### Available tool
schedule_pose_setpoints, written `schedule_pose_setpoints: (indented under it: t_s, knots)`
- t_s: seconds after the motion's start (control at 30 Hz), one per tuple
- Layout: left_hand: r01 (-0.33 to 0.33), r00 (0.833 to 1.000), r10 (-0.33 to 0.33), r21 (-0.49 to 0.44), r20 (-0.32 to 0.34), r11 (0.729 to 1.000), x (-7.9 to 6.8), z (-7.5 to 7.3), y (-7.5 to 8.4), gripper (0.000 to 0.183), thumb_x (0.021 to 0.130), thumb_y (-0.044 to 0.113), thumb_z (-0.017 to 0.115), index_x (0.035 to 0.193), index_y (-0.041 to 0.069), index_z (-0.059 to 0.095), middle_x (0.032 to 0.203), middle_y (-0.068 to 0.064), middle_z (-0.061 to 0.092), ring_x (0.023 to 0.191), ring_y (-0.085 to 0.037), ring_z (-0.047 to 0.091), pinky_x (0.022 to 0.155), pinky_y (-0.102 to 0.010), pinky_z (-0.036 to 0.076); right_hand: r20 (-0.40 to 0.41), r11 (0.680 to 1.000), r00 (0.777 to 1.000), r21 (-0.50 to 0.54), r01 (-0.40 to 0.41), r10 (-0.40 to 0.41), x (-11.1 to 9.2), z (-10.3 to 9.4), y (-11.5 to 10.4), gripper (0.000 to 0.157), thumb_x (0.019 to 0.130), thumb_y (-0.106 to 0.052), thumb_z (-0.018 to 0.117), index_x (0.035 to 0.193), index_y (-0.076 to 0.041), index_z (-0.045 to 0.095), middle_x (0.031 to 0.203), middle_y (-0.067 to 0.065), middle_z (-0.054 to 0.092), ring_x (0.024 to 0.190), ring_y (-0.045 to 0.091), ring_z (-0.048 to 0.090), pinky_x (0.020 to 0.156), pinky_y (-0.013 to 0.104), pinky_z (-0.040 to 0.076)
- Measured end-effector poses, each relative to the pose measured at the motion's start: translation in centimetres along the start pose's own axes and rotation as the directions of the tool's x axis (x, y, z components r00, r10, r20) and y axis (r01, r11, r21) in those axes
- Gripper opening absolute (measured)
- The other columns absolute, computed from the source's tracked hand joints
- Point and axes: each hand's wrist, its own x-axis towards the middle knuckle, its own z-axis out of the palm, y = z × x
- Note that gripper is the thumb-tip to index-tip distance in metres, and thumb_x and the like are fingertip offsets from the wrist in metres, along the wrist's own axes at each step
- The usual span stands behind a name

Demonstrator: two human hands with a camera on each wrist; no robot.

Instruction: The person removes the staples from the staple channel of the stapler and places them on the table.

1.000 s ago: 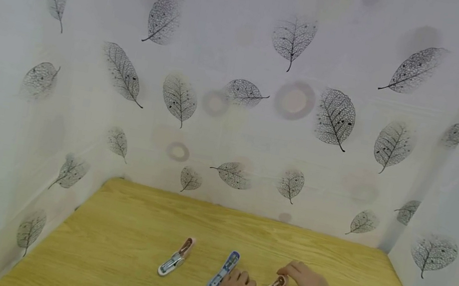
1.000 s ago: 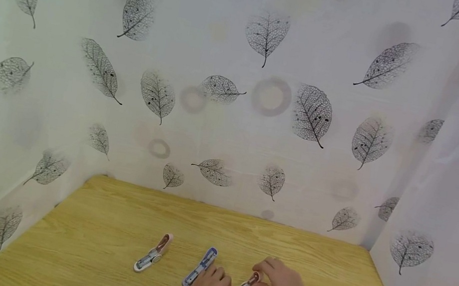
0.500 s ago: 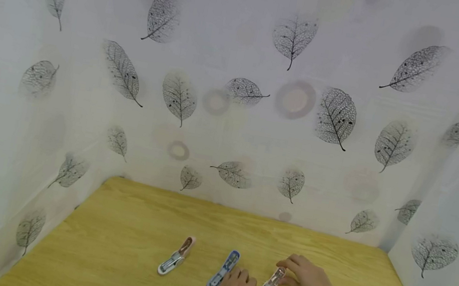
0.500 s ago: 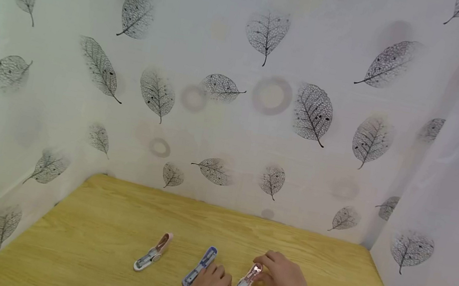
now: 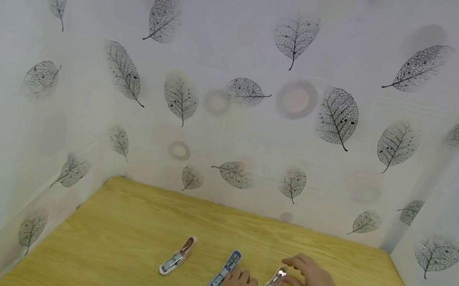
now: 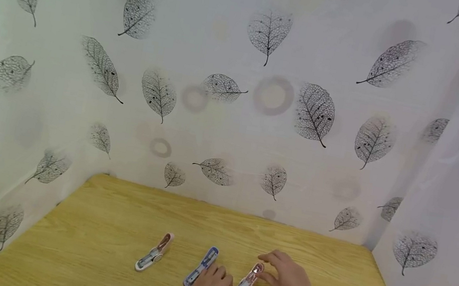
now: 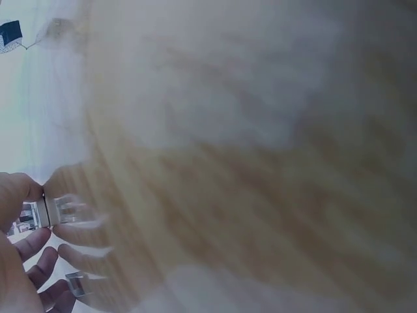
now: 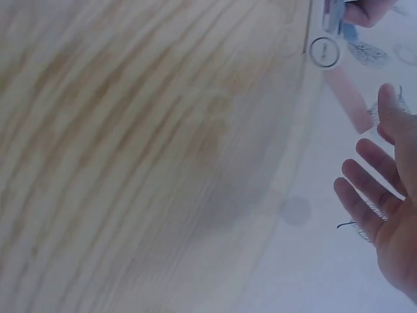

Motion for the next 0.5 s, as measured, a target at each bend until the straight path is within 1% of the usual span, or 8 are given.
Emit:
schedule_pose_setpoints:
  t_s: [0.07,0.1,0.13,0.2,0.27,0.37,0.43,0.5]
  knots:
    - [-0.003,1.0,0.003,0.005,-0.01,1.0,0.0,0.0,0.0,0.041,0.089,0.063,0.071,0.088,0.024,0.061,0.087,0.006,0.052,0.088,-0.013,0.047,0.085,-0.032,0.047,0.029,0.99,0.993,0.077,-0.116,0.114,0.1,-0.7,-0.7,0.029,0.091,-0.032,0.082,0.114,-0.015,0.075,0.105,-0.005,0.076,0.089,0.015,0.072,0.07,0.025,0.059]
    - [-0.004,1.0,0.004,0.008,-0.016,1.0,-0.1,0.0,0.0,0.041,0.089,0.063,0.071,0.088,0.024,0.061,0.087,0.006,0.052,0.088,-0.013,0.046,0.084,-0.032,0.047,0.048,0.977,0.983,0.114,-0.18,0.176,0.2,-1.0,-1.0,0.029,0.092,-0.032,0.081,0.113,-0.014,0.075,0.105,-0.004,0.077,0.089,0.013,0.072,0.071,0.024,0.059]
    - [-0.006,1.0,0.006,0.01,-0.02,1.0,-0.1,0.0,0.0,0.041,0.089,0.063,0.071,0.088,0.024,0.061,0.087,0.006,0.051,0.088,-0.013,0.046,0.084,-0.032,0.047,0.071,0.958,0.969,0.149,-0.246,0.238,0.3,-1.3,-1.4,0.029,0.093,-0.034,0.08,0.113,-0.013,0.076,0.103,-0.003,0.077,0.087,0.011,0.071,0.07,0.024,0.058]
    - [-0.005,1.0,0.006,0.014,-0.026,1.0,-0.1,0.1,0.1,0.041,0.089,0.063,0.071,0.088,0.024,0.061,0.087,0.006,0.051,0.088,-0.013,0.046,0.084,-0.032,0.046,0.127,0.907,0.931,0.214,-0.363,0.342,0.5,-1.9,-2.0,0.031,0.094,-0.035,0.079,0.112,-0.011,0.075,0.101,-0.001,0.077,0.085,0.008,0.069,0.069,0.023,0.057]
    - [-0.005,1.0,0.005,0.015,-0.028,1.0,-0.2,0.0,0.1,0.041,0.089,0.063,0.071,0.088,0.024,0.061,0.087,0.006,0.051,0.088,-0.013,0.046,0.084,-0.032,0.047,0.194,0.852,0.891,0.267,-0.45,0.41,0.6,-2.5,-2.5,0.032,0.094,-0.036,0.079,0.112,-0.009,0.075,0.099,-0.001,0.077,0.082,0.009,0.069,0.067,0.023,0.056]
    - [-0.003,1.0,0.004,0.02,-0.022,1.0,-0.1,-0.1,0.1,0.042,0.089,0.064,0.071,0.09,0.023,0.062,0.088,0.006,0.052,0.09,-0.013,0.048,0.087,-0.032,0.048,0.302,0.763,0.84,0.358,-0.538,0.451,0.7,-3.2,-2.9,0.034,0.096,-0.034,0.077,0.112,-0.005,0.074,0.097,0.005,0.077,0.078,0.014,0.069,0.065,0.028,0.059]
    - [0.0,1.0,0.001,0.02,-0.012,1.0,-0.1,-0.1,0.1,0.042,0.089,0.064,0.071,0.091,0.023,0.063,0.089,0.006,0.053,0.091,-0.013,0.048,0.089,-0.033,0.049,0.373,0.704,0.817,0.423,-0.571,0.439,0.6,-3.5,-3.0,0.035,0.097,-0.031,0.076,0.113,0.0,0.073,0.097,0.009,0.076,0.076,0.018,0.07,0.065,0.031,0.062]
    - [0.003,1.0,-0.003,0.019,-0.004,1.0,-0.1,-0.1,0.1,0.043,0.089,0.064,0.071,0.092,0.022,0.063,0.089,0.005,0.053,0.091,-0.013,0.049,0.089,-0.033,0.049,0.441,0.633,0.79,0.479,-0.608,0.426,0.7,-3.7,-3.0,0.036,0.099,-0.028,0.074,0.115,0.005,0.072,0.095,0.012,0.076,0.076,0.018,0.07,0.067,0.034,0.063]
